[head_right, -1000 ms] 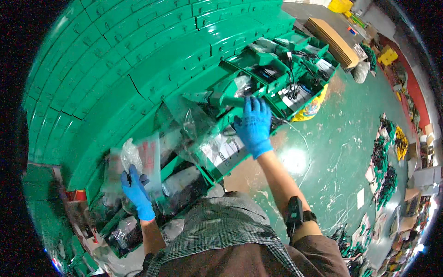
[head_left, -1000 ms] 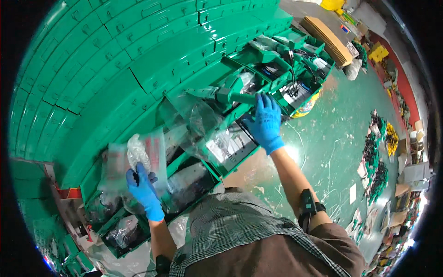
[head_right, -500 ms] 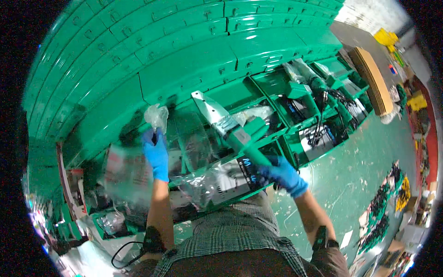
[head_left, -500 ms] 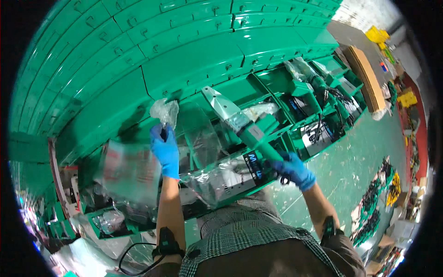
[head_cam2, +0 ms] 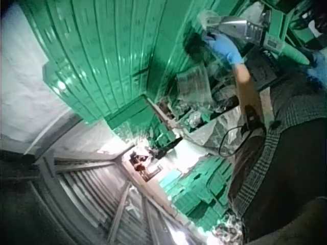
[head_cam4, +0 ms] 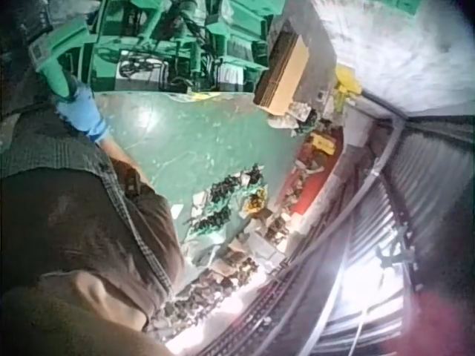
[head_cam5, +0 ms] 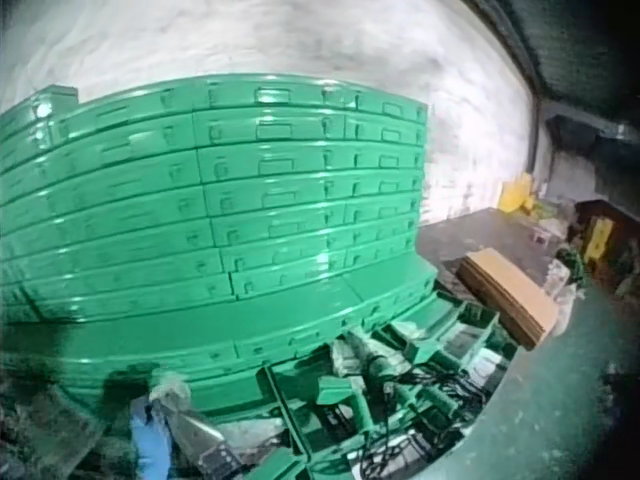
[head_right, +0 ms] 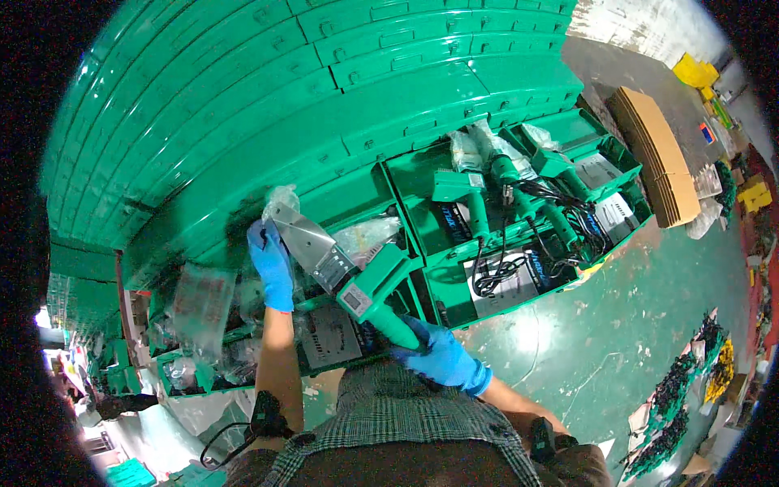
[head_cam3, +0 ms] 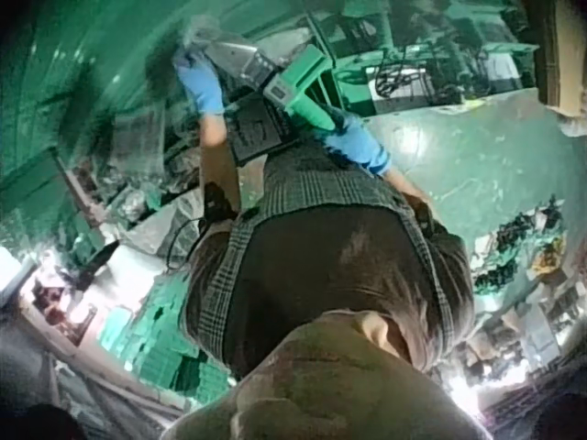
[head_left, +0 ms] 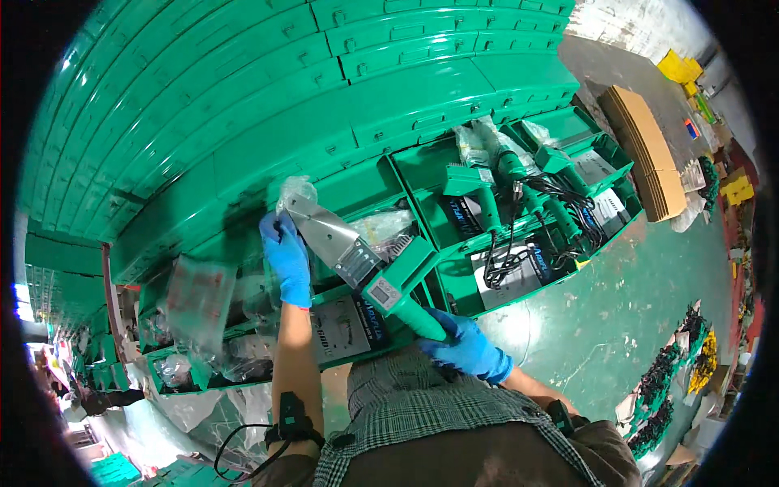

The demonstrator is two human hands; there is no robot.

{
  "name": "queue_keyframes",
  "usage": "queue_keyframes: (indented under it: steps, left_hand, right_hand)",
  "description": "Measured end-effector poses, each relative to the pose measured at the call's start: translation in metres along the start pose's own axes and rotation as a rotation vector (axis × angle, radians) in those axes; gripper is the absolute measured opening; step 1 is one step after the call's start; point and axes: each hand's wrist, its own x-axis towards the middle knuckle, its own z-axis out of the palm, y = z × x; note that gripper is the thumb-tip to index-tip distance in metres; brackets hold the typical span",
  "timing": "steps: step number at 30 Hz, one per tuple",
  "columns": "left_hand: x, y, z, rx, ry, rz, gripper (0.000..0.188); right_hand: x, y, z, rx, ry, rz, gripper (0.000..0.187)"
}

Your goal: Organizing and checking handheld green industrial sprayers or tools from large green storage bins in a warehouse environment.

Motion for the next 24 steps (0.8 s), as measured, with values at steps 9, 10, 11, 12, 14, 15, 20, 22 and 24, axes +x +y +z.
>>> queue_keyframes:
  steps: [9, 10, 11, 12, 14, 15, 20, 22, 24]
  left_hand:
    - [-0.004, 0.029, 0.045, -0.221, -0.163, -0.09, 0.007]
    - [-0.003, 0.024, 0.041, -0.255, -0.205, -0.102, 0.008]
    - [-0.005, 0.015, 0.035, -0.29, -0.248, -0.113, 0.008]
    - [-0.01, 0.009, 0.031, -0.324, -0.302, -0.128, 0.009]
    - [-0.025, 0.024, 0.027, -0.276, -0.24, -0.125, 0.011]
    - [-0.029, 0.036, 0.029, -0.275, -0.256, -0.123, 0.011]
    - [-0.026, 0.053, 0.02, -0.325, -0.348, -0.039, 0.014]
    - [-0.031, 0.065, 0.027, -0.345, -0.368, -0.121, 0.017]
    - [-0.041, 0.08, 0.021, -0.468, -0.391, -0.231, 0.017]
  right_hand:
    - [0.028, 0.015, 0.024, -0.276, -0.14, -0.205, 0.073]
    - [0.022, -0.007, 0.024, -0.441, -0.23, -0.243, 0.064]
    - [0.024, -0.017, 0.015, -0.652, -0.368, -0.274, 0.061]
    - [0.026, -0.028, 0.0, -0.858, -0.498, -0.296, 0.057]
    - [0.028, -0.094, -0.026, -0.181, -0.376, 0.169, 0.054]
    - [0.041, -0.097, -0.034, -0.272, -0.135, -0.093, 0.052]
    - [0.14, -0.115, -0.011, -0.643, 0.537, -0.927, 0.041]
    - [0.162, -0.113, -0.016, -0.728, 0.48, -0.982, 0.042]
    - [0.168, -0.108, -0.014, -0.81, 0.411, -0.987, 0.041]
